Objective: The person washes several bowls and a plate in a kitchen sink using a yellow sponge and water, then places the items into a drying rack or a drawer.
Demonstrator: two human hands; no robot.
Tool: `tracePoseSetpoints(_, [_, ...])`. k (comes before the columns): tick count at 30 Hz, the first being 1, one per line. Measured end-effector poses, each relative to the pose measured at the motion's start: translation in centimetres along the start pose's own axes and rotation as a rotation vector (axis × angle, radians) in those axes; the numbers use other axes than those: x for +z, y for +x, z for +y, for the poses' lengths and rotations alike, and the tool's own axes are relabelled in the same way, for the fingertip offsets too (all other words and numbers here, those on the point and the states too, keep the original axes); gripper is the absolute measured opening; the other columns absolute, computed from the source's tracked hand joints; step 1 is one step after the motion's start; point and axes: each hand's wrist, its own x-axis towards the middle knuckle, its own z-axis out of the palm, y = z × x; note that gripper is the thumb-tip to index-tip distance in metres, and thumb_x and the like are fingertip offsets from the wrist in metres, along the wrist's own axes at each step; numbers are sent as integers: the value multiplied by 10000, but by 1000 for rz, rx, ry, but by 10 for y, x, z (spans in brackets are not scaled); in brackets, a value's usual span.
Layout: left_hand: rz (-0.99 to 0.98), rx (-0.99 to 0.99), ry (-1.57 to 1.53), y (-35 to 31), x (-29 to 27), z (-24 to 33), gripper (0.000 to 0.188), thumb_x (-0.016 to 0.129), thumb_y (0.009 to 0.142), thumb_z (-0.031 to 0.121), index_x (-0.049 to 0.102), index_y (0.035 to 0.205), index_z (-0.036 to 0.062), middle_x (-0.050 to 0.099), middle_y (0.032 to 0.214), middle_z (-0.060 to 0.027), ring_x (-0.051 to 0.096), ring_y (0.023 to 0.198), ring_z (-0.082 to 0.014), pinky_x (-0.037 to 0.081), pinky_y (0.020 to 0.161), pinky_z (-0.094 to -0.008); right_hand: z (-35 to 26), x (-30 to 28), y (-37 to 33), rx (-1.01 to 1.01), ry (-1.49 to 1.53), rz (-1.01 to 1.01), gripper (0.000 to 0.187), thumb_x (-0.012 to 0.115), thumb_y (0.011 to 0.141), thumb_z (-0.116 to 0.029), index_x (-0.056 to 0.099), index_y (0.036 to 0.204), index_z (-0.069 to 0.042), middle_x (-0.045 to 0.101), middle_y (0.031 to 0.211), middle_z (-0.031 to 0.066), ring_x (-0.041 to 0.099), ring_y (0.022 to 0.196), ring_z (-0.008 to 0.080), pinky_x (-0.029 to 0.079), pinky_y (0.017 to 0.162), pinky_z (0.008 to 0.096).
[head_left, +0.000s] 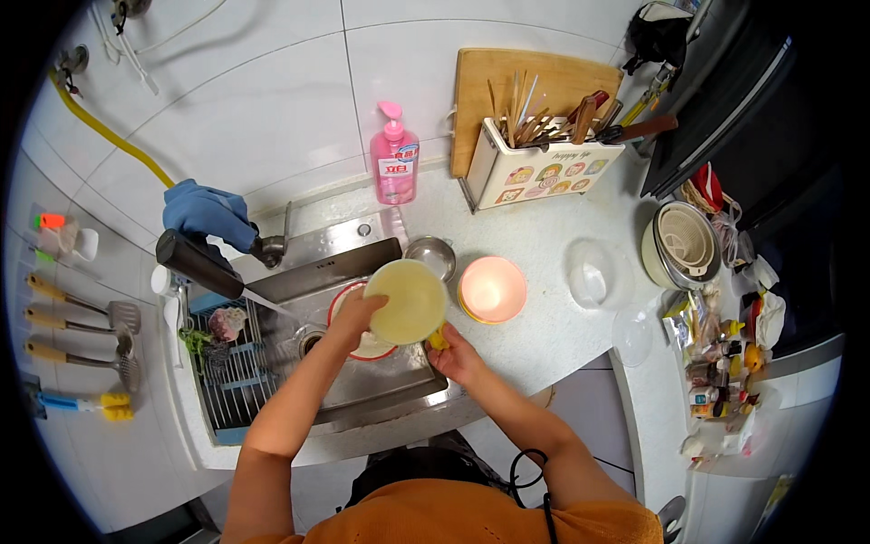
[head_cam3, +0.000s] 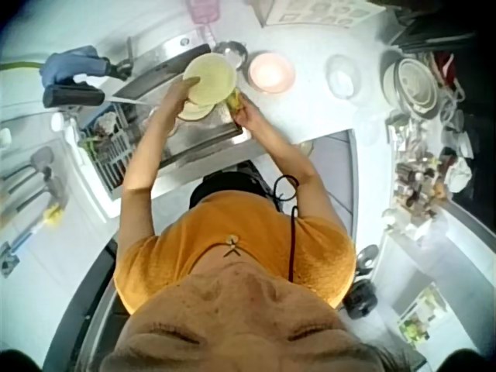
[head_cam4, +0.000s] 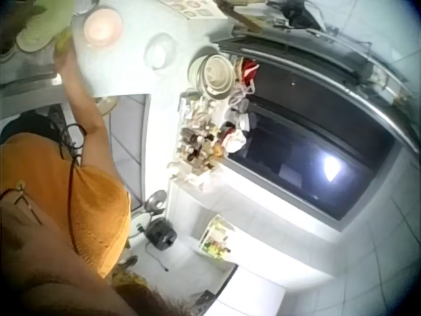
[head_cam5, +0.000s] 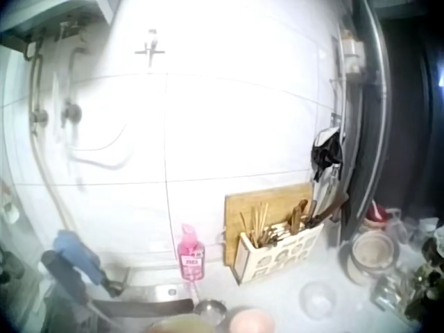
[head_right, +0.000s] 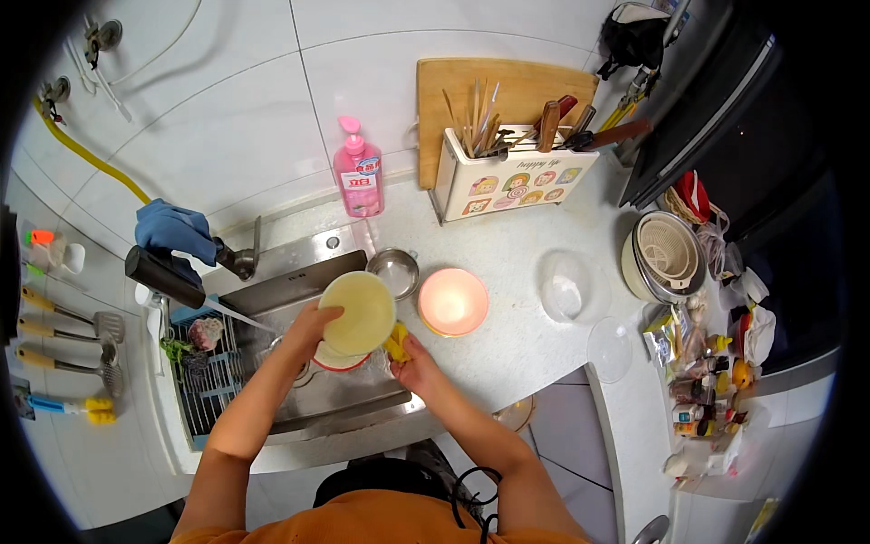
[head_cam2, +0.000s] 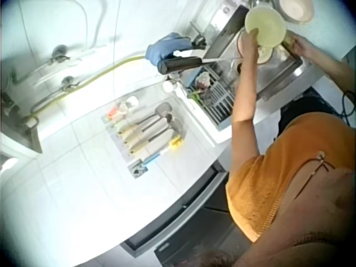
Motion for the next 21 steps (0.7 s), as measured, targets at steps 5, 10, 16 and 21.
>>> tracePoseSetpoints(5, [-132,109,65,23,62,15,263,528,781,134,578,984,-26,609,854,-80,575,731,-154,452,620,-283,7,-8,-4,129,-57,5,263,499,877,-266,452,1125,-192,559,985,-2,545,763,134,446,559,245])
tracePoseSetpoints(10, [-147,98,295,32,119,39,277,514,729,117,567,929,-67,599,779,-121,588,705,-192,477,656,-334,7,-5,-13,111,-220,-82,327,535,856,-305,450,1154,-203,567,966,-6,548,762,117,457,554,237])
tracePoseSetpoints(16, [-12,522,766,67,139,0,328,486,692,66,523,1000,-39,549,927,-211,541,896,-340,430,816,-387,6,-6,-20,130,-253,-107,358,516,867,-313,413,1193,-204,557,991,-27,559,758,104,460,547,228])
tracePoseSetpoints(21, [62,533,832,71,147,1,324,476,692,49,488,1011,-6,492,1026,-229,492,958,-383,399,838,-415,11,-7,-17,139,-322,-35,357,509,871,-320,404,1200,-233,549,998,-33,557,760,101,462,544,231])
